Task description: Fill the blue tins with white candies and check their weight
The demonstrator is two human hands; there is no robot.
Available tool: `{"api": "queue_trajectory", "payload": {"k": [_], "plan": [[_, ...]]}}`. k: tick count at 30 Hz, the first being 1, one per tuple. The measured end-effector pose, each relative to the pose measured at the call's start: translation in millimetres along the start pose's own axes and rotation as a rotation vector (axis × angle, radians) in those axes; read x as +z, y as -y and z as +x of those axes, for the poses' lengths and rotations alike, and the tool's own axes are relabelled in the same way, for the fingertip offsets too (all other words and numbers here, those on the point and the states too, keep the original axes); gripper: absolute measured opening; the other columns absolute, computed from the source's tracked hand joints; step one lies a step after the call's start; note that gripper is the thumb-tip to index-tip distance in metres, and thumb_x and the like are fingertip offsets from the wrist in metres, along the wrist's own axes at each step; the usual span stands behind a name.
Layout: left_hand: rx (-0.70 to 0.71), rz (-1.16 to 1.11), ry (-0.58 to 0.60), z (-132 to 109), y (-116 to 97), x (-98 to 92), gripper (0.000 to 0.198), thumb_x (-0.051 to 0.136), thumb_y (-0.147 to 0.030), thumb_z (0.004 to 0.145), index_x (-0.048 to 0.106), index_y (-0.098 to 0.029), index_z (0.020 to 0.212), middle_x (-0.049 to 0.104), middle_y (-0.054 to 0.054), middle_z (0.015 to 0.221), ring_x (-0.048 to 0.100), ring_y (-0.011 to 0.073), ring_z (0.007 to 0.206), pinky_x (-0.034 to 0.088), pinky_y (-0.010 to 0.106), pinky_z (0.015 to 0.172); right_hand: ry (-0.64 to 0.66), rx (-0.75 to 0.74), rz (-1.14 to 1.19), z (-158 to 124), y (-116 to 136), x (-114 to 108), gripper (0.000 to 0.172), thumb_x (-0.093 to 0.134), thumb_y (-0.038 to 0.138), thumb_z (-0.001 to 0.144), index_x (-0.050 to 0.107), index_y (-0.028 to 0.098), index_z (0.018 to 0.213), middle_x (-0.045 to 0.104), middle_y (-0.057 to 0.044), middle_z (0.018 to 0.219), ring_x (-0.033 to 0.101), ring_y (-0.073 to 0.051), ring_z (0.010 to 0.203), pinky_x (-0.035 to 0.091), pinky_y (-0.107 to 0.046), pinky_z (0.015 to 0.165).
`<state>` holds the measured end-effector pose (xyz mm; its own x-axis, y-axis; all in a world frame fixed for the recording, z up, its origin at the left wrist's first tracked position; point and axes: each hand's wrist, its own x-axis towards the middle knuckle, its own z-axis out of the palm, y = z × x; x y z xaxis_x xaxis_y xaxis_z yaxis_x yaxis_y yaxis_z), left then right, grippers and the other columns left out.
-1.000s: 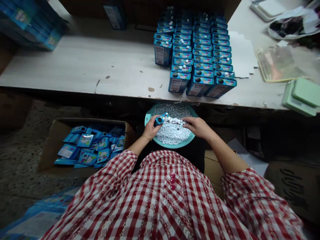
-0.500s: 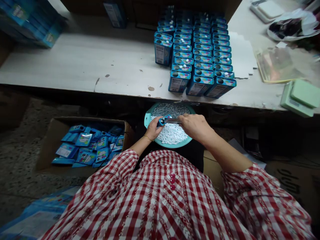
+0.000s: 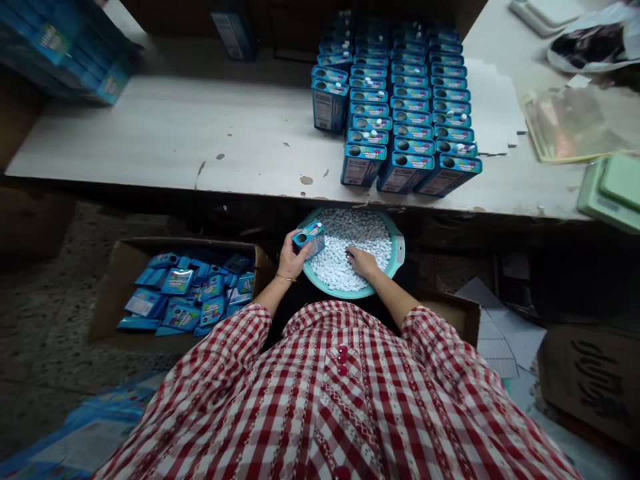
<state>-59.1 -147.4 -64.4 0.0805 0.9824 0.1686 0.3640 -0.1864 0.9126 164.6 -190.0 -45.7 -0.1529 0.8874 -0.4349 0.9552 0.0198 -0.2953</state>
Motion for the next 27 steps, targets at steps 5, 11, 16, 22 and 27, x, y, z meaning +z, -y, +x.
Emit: {"api": "queue_trajectory", "payload": {"k": [5,11,16,22,27], "plan": [[0.009,-0.002,-0.068,2.7,-3.7,-10.0,0.045,0.058,-0.043,0.077,0.047,-0.018,0.112,0.058,0.007,0.103,0.058,0.0182,0.092,0.047,0.034,0.086,-0.027,-0.004,0.208,-1.9,-31.6,-2.7,0.033,0.048,0.026,0.088,0.051,0.015,0.118,0.066,-0.007,0.107,0.06,-0.015,0.096,0.043,-0.022,0.077],[0.062,0.05,0.034,4.9,-16.3,0.6,0.042,0.059,-0.038,0.078,0.048,-0.018,0.112,0.06,0.006,0.103,0.059,0.0178,0.092,0.046,0.033,0.086,-0.16,-0.103,0.342,-34.5,-36.5,-59.7,0.029,0.052,0.029,0.084,0.056,0.017,0.11,0.067,-0.005,0.095,0.061,-0.015,0.082,0.043,-0.024,0.072],[0.122,0.084,0.17,2.3,-19.7,23.4,0.039,0.058,-0.031,0.078,0.049,-0.019,0.114,0.061,0.008,0.108,0.059,0.02,0.098,0.046,0.034,0.088,-0.095,-0.125,0.019,-53.8,1.2,-118.2,0.031,0.051,0.033,0.086,0.058,0.023,0.114,0.068,-0.005,0.105,0.062,-0.018,0.093,0.042,-0.025,0.076],[0.162,0.12,0.253,-3.0,-19.3,30.7,0.04,0.054,-0.029,0.079,0.049,-0.016,0.117,0.059,0.012,0.113,0.057,0.0231,0.105,0.045,0.038,0.092,0.023,-0.054,-0.352,-56.8,41.0,-142.8,0.03,0.045,0.036,0.088,0.06,0.023,0.111,0.068,-0.01,0.103,0.063,-0.024,0.092,0.044,-0.03,0.073],[0.18,0.12,0.273,-3.1,-19.9,30.5,0.041,0.054,-0.026,0.078,0.049,-0.016,0.118,0.059,0.012,0.114,0.056,0.0232,0.106,0.044,0.039,0.093,0.005,-0.109,-0.428,-57.0,63.5,-143.4,0.029,0.036,0.021,0.09,0.06,0.016,0.104,0.068,-0.015,0.094,0.065,-0.024,0.085,0.044,-0.03,0.069]]}}
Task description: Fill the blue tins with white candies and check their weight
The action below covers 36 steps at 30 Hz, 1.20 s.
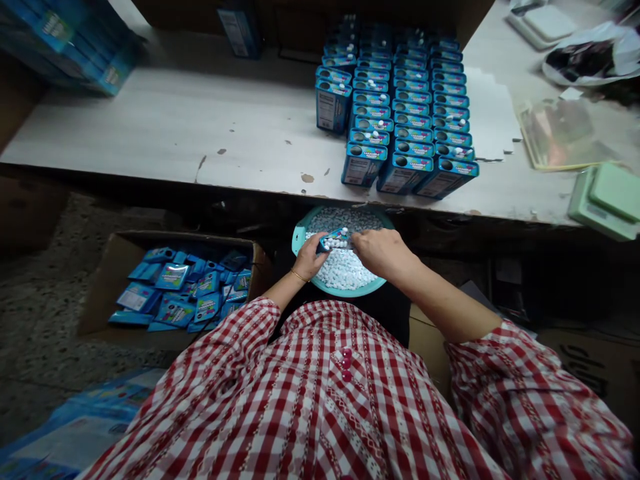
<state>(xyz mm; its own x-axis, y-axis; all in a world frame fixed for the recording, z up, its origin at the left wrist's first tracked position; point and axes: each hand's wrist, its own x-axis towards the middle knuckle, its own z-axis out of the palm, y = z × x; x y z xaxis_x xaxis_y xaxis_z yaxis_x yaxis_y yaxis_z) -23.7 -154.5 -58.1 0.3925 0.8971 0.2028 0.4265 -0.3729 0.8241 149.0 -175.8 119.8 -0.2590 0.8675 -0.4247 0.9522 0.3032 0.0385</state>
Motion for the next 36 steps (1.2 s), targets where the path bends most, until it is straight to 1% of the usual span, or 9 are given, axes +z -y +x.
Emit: {"api": "queue_trajectory", "payload": {"k": [4,7,9,12,16,20,24,30,36], "plan": [[-0.009,-0.02,-0.017,1.1,0.3,-1.1,0.039,0.054,-0.029,0.079,0.049,-0.017,0.116,0.06,0.011,0.112,0.057,0.0223,0.104,0.044,0.038,0.092,-0.038,-0.017,-0.019,-6.7,3.8,-7.9,0.032,0.029,0.015,0.09,0.059,0.016,0.103,0.067,-0.015,0.094,0.065,-0.024,0.083,0.043,-0.03,0.065],[-0.017,-0.054,-0.041,0.5,2.1,-5.0,0.039,0.057,-0.03,0.079,0.049,-0.017,0.115,0.06,0.01,0.11,0.058,0.021,0.102,0.045,0.036,0.091,-0.074,0.021,-0.006,-16.5,-15.2,-0.2,0.026,0.034,0.023,0.091,0.058,0.019,0.103,0.066,-0.012,0.097,0.064,-0.023,0.082,0.043,-0.029,0.062],[-0.018,-0.075,-0.063,-0.6,3.6,-9.3,0.039,0.058,-0.031,0.079,0.049,-0.018,0.114,0.061,0.009,0.11,0.059,0.0197,0.1,0.046,0.034,0.09,-0.061,0.081,0.022,-18.6,-34.7,21.3,0.025,0.041,0.031,0.09,0.056,0.021,0.107,0.065,-0.01,0.103,0.064,-0.024,0.084,0.044,-0.029,0.063],[-0.038,-0.077,-0.127,-2.4,6.2,-16.8,0.039,0.06,-0.033,0.078,0.049,-0.018,0.113,0.062,0.007,0.105,0.06,0.0178,0.093,0.047,0.032,0.085,0.071,0.206,0.105,-6.5,-54.0,75.0,0.027,0.047,0.03,0.087,0.055,0.02,0.112,0.065,-0.012,0.106,0.063,-0.024,0.089,0.045,-0.031,0.068],[-0.084,-0.066,-0.208,-5.0,11.0,-23.2,0.041,0.062,-0.036,0.077,0.05,-0.018,0.111,0.062,0.005,0.099,0.06,0.0166,0.087,0.048,0.03,0.081,0.119,0.216,0.322,30.2,-39.0,141.3,0.029,0.043,0.022,0.089,0.055,0.016,0.114,0.063,-0.012,0.112,0.06,-0.023,0.097,0.043,-0.031,0.077],[-0.111,-0.066,-0.258,-8.0,14.2,-25.3,0.042,0.061,-0.039,0.077,0.049,-0.018,0.111,0.061,0.006,0.102,0.059,0.0177,0.091,0.047,0.032,0.084,0.036,0.162,0.47,57.1,-13.7,167.1,0.03,0.041,0.027,0.091,0.053,0.021,0.118,0.062,-0.007,0.116,0.058,-0.02,0.1,0.042,-0.027,0.08],[-0.147,-0.071,-0.285,-9.5,14.3,-30.4,0.042,0.059,-0.039,0.077,0.049,-0.017,0.111,0.06,0.006,0.101,0.059,0.0173,0.09,0.047,0.032,0.083,-0.011,0.115,0.608,63.5,-13.2,177.9,0.03,0.048,0.026,0.086,0.054,0.019,0.115,0.066,-0.003,0.103,0.059,-0.016,0.09,0.042,-0.022,0.074],[-0.135,-0.061,-0.315,-6.8,13.2,-35.5,0.041,0.06,-0.037,0.077,0.049,-0.017,0.111,0.06,0.006,0.101,0.059,0.0173,0.089,0.047,0.032,0.083,-0.216,0.001,0.928,45.6,-40.3,172.0,0.026,0.056,0.024,0.077,0.059,0.015,0.101,0.063,-0.002,0.082,0.056,-0.014,0.075,0.043,-0.025,0.07],[-0.066,-0.026,-0.188,-2.6,6.7,-16.2,0.038,0.059,-0.031,0.077,0.05,-0.018,0.112,0.062,0.007,0.103,0.06,0.0191,0.093,0.047,0.033,0.085,-0.21,-0.036,0.723,8.8,-49.9,90.8,0.029,0.054,0.03,0.082,0.061,0.019,0.108,0.068,-0.004,0.09,0.06,-0.016,0.08,0.042,-0.025,0.071]]}}
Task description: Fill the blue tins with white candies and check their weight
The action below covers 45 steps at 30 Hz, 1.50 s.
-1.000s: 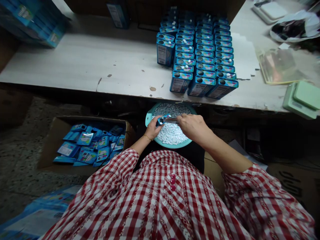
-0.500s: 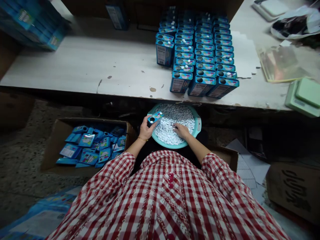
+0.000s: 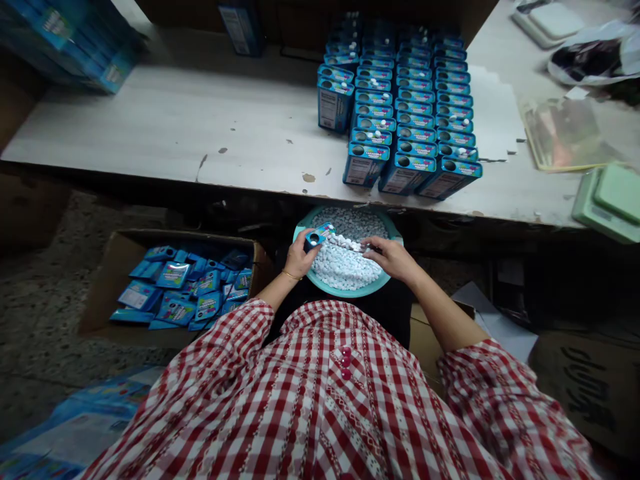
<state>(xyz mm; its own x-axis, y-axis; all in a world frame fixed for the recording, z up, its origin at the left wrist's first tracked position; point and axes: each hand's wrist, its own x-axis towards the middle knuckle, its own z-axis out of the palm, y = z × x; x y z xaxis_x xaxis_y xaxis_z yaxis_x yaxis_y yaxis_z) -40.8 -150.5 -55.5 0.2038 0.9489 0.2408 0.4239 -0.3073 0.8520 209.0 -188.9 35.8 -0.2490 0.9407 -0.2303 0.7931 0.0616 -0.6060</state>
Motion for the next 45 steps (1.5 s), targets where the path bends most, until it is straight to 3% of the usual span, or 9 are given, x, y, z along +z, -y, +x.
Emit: {"api": "queue_trajectory", "payload": {"k": [7,15,18,21,26,30,33,39,45], "plan": [[0.08,0.06,0.131,-2.7,-5.1,15.0,0.04,0.053,-0.028,0.08,0.049,-0.015,0.117,0.06,0.012,0.112,0.058,0.0227,0.104,0.046,0.037,0.091,0.176,0.06,-0.62,7.0,78.5,-32.3,0.027,0.045,0.03,0.088,0.065,0.02,0.102,0.068,-0.01,0.099,0.064,-0.023,0.088,0.045,-0.028,0.071],[0.086,0.03,0.144,-1.7,-1.1,13.8,0.039,0.053,-0.028,0.079,0.049,-0.016,0.117,0.06,0.012,0.113,0.057,0.0227,0.105,0.045,0.038,0.092,0.178,-0.016,-0.752,6.1,111.8,-35.3,0.031,0.034,0.013,0.087,0.064,0.013,0.094,0.067,-0.015,0.09,0.065,-0.022,0.081,0.043,-0.027,0.063],[0.072,-0.017,0.109,-0.9,0.4,11.5,0.039,0.056,-0.029,0.079,0.049,-0.017,0.115,0.061,0.01,0.112,0.058,0.021,0.103,0.046,0.036,0.09,0.155,0.054,-0.737,-3.9,91.6,-46.1,0.027,0.037,0.025,0.09,0.062,0.018,0.1,0.067,-0.011,0.096,0.065,-0.022,0.08,0.043,-0.027,0.062],[0.068,-0.053,0.103,-2.1,3.0,7.2,0.038,0.057,-0.03,0.079,0.049,-0.018,0.114,0.061,0.008,0.11,0.059,0.0192,0.1,0.047,0.034,0.089,0.165,0.144,-0.682,-13.7,45.3,-41.8,0.027,0.043,0.034,0.089,0.057,0.023,0.11,0.065,-0.009,0.106,0.064,-0.021,0.086,0.043,-0.027,0.065],[0.031,-0.098,0.069,-6.1,7.7,1.1,0.039,0.06,-0.034,0.079,0.049,-0.017,0.113,0.062,0.008,0.107,0.06,0.0183,0.096,0.047,0.033,0.087,0.231,0.279,-0.467,-3.7,-20.1,26.7,0.024,0.048,0.024,0.088,0.056,0.019,0.11,0.065,-0.012,0.106,0.063,-0.02,0.088,0.043,-0.027,0.069],[-0.042,-0.096,-0.011,-6.2,10.1,-0.7,0.043,0.06,-0.041,0.078,0.049,-0.018,0.113,0.061,0.007,0.104,0.06,0.0185,0.094,0.048,0.034,0.086,0.179,0.22,-0.331,23.3,-19.4,87.2,0.028,0.039,0.028,0.093,0.051,0.021,0.118,0.063,-0.007,0.114,0.06,-0.016,0.096,0.042,-0.023,0.074],[-0.061,-0.095,-0.08,-5.6,11.7,-4.3,0.046,0.059,-0.044,0.077,0.048,-0.017,0.113,0.06,0.008,0.105,0.06,0.0197,0.095,0.047,0.035,0.087,0.133,0.183,-0.231,35.5,-17.4,103.9,0.031,0.037,0.03,0.094,0.048,0.021,0.121,0.063,-0.005,0.115,0.058,-0.015,0.099,0.041,-0.021,0.078],[-0.105,-0.07,-0.15,-3.9,10.6,-15.7,0.045,0.058,-0.043,0.078,0.048,-0.017,0.112,0.059,0.007,0.102,0.059,0.0187,0.092,0.047,0.034,0.085,0.058,0.138,-0.023,25.7,-44.7,90.4,0.031,0.048,0.025,0.087,0.051,0.016,0.116,0.065,-0.006,0.103,0.059,-0.014,0.092,0.044,-0.022,0.077],[-0.078,-0.1,-0.172,3.7,0.7,-14.1,0.043,0.059,-0.04,0.077,0.048,-0.017,0.111,0.06,0.007,0.101,0.059,0.0183,0.091,0.048,0.034,0.085,-0.081,0.033,0.203,6.3,-42.9,44.4,0.029,0.054,0.026,0.08,0.057,0.016,0.107,0.064,-0.004,0.087,0.057,-0.015,0.078,0.044,-0.027,0.074]]}}
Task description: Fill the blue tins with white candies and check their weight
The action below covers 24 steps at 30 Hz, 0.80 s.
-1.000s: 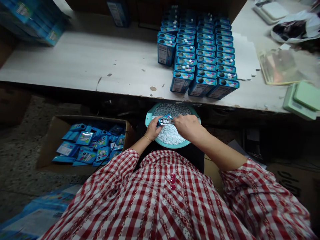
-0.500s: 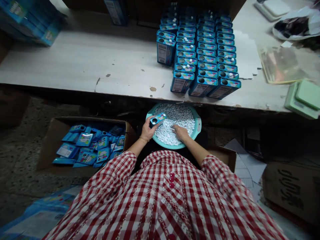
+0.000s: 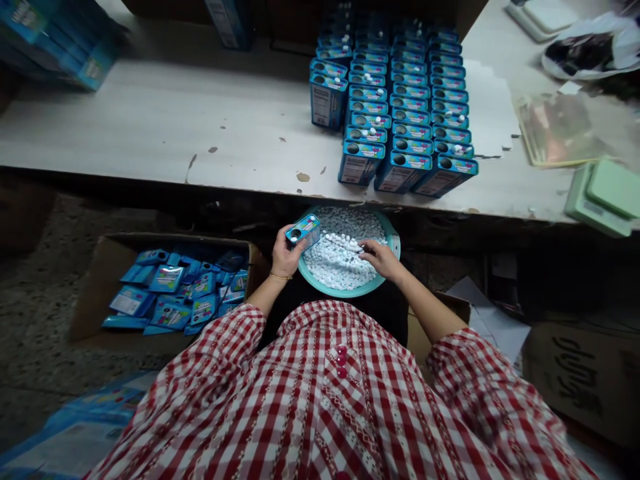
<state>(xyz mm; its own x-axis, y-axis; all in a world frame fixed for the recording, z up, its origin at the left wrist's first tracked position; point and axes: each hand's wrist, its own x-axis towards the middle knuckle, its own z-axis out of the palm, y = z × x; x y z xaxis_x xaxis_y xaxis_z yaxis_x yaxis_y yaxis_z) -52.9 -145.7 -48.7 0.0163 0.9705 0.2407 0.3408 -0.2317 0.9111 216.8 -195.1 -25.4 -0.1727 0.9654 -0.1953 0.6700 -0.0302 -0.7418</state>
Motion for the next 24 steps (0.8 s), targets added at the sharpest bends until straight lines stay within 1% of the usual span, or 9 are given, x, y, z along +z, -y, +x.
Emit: {"api": "queue_trajectory", "payload": {"k": [5,7,9,12,15,19,21,23,24], "plan": [[0.045,0.074,0.144,-1.3,-4.7,13.7,0.04,0.059,-0.034,0.077,0.05,-0.018,0.112,0.062,0.007,0.102,0.06,0.0192,0.092,0.048,0.033,0.084,0.052,-0.051,-0.123,-3.6,45.7,-44.3,0.03,0.053,0.028,0.082,0.058,0.018,0.11,0.066,-0.004,0.09,0.059,-0.015,0.078,0.042,-0.025,0.07],[0.073,0.105,0.2,-3.0,-5.5,19.5,0.039,0.058,-0.031,0.077,0.05,-0.018,0.114,0.061,0.008,0.106,0.06,0.0209,0.096,0.047,0.034,0.086,0.102,-0.043,-0.248,-1.4,66.6,-55.9,0.029,0.053,0.029,0.083,0.059,0.022,0.111,0.068,-0.003,0.096,0.06,-0.016,0.082,0.042,-0.025,0.071],[0.112,0.13,0.248,-4.9,-6.1,24.1,0.04,0.056,-0.028,0.078,0.05,-0.018,0.116,0.061,0.01,0.11,0.058,0.0225,0.102,0.046,0.037,0.089,0.159,-0.009,-0.418,1.8,86.8,-62.7,0.028,0.053,0.03,0.084,0.06,0.026,0.111,0.068,-0.002,0.104,0.061,-0.018,0.091,0.042,-0.025,0.073],[0.17,0.156,0.3,-7.7,-6.6,28.2,0.041,0.054,-0.026,0.079,0.049,-0.018,0.118,0.06,0.011,0.113,0.057,0.0236,0.106,0.044,0.039,0.093,0.244,0.04,-0.677,6.0,113.4,-65.4,0.027,0.052,0.032,0.086,0.061,0.028,0.111,0.067,-0.004,0.109,0.061,-0.021,0.095,0.042,-0.027,0.071],[0.203,0.17,0.323,-10.4,-5.9,29.8,0.041,0.053,-0.026,0.08,0.048,-0.017,0.12,0.059,0.011,0.115,0.056,0.0237,0.107,0.043,0.04,0.094,0.297,0.04,-0.848,7.7,133.8,-62.0,0.026,0.047,0.032,0.088,0.062,0.024,0.107,0.068,-0.009,0.102,0.063,-0.022,0.088,0.042,-0.029,0.069],[0.203,0.179,0.321,-13.0,-5.3,30.0,0.041,0.052,-0.027,0.08,0.049,-0.016,0.12,0.059,0.013,0.116,0.056,0.024,0.108,0.044,0.04,0.094,0.314,0.0,-0.93,6.4,152.9,-55.5,0.029,0.038,0.02,0.09,0.062,0.016,0.104,0.067,-0.016,0.095,0.064,-0.024,0.084,0.042,-0.031,0.068],[0.188,0.174,0.317,-13.5,-6.4,28.6,0.041,0.053,-0.027,0.08,0.049,-0.016,0.119,0.059,0.012,0.116,0.056,0.0241,0.108,0.044,0.04,0.094,0.304,-0.02,-0.939,3.5,158.5,-55.7,0.032,0.033,0.014,0.089,0.062,0.015,0.102,0.066,-0.016,0.094,0.064,-0.024,0.085,0.041,-0.031,0.067],[0.172,0.167,0.305,-13.4,-8.4,25.1,0.041,0.054,-0.027,0.079,0.05,-0.017,0.119,0.06,0.012,0.115,0.056,0.0242,0.107,0.044,0.041,0.094,0.285,-0.013,-0.945,-1.8,159.5,-60.2,0.032,0.033,0.015,0.089,0.062,0.017,0.102,0.066,-0.015,0.093,0.064,-0.023,0.083,0.04,-0.03,0.065],[0.169,0.158,0.303,-13.0,-9.5,22.5,0.041,0.054,-0.027,0.079,0.05,-0.018,0.118,0.06,0.011,0.115,0.056,0.0242,0.108,0.044,0.041,0.094,0.272,0.001,-0.944,-5.5,157.8,-64.0,0.03,0.035,0.018,0.09,0.062,0.018,0.102,0.066,-0.014,0.093,0.064,-0.023,0.081,0.039,-0.029,0.064]]}}
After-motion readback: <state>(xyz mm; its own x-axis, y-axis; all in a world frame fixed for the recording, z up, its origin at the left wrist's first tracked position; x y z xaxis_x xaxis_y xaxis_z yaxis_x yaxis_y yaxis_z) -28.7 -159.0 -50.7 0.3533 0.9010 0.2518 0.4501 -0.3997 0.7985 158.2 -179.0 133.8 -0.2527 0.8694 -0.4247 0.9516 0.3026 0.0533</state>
